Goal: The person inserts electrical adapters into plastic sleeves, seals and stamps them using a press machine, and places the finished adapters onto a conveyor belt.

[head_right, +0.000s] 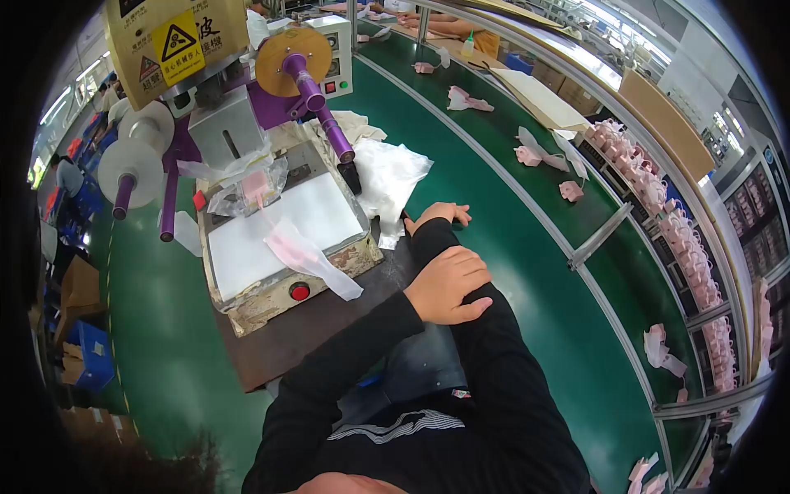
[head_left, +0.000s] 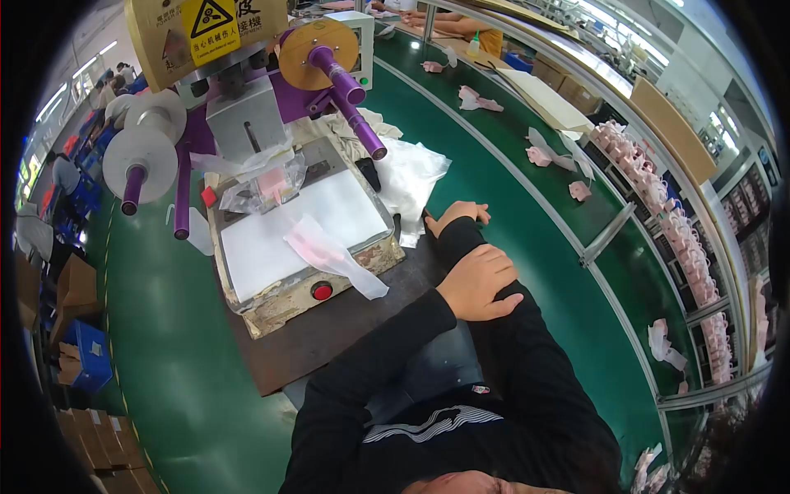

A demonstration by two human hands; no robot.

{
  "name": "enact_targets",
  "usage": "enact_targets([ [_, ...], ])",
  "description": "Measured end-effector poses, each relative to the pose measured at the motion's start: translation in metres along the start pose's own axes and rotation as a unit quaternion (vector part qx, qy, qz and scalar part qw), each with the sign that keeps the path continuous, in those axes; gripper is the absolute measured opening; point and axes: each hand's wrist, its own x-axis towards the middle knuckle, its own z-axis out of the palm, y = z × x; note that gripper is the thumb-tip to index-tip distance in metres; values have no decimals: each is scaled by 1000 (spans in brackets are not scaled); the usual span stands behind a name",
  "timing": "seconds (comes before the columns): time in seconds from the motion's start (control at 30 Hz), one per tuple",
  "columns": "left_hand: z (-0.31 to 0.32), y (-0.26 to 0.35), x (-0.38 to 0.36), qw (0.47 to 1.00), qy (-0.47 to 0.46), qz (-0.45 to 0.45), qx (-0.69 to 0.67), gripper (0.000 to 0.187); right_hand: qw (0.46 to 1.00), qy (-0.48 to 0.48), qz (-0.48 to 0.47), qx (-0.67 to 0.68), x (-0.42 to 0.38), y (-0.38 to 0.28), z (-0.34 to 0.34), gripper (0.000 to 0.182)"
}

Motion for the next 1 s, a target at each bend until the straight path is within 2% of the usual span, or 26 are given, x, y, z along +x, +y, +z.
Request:
enact_targets([
  [0.17,-3,-5,-1,1000,8,-5,11,36,999,-44,-11,-24,-4,2,-11,117],
  [0.3,-13,-25,-8,998,24,-23,47,33,999,-29,-13,7,-13,6,-22,108],
  [0.4,-21,-37,-12,994,37,-35,97,32,996,-69,-31,-42,-38,17,-48,97],
  [0.53,-30,-59,-10,991,44,-67,111,32,995,-80,-23,-47,-50,-1,1,93],
  [0.6,-30,-65,-10,990,41,-83,103,32,995,-87,-18,-52,-17,3,9,90],
  [0.73,-34,-69,-11,990,60,-123,18,40,995,-85,-11,-55,3,-14,32,84],
  [0.77,-39,-64,-14,969,33,-246,6,47,995,-82,-11,-55,8,-18,35,83],
  [0.83,-46,-55,-19,878,-19,-478,-14,63,996,-71,-12,-52,34,-24,30,80],
  [0.93,-49,-50,-28,886,-39,-463,7,71,998,-49,-13,-42,50,-29,24,77],
  [1.0,-46,-51,-32,886,-56,-460,16,75,996,-41,-49,-62,37,-21,16,68],
])
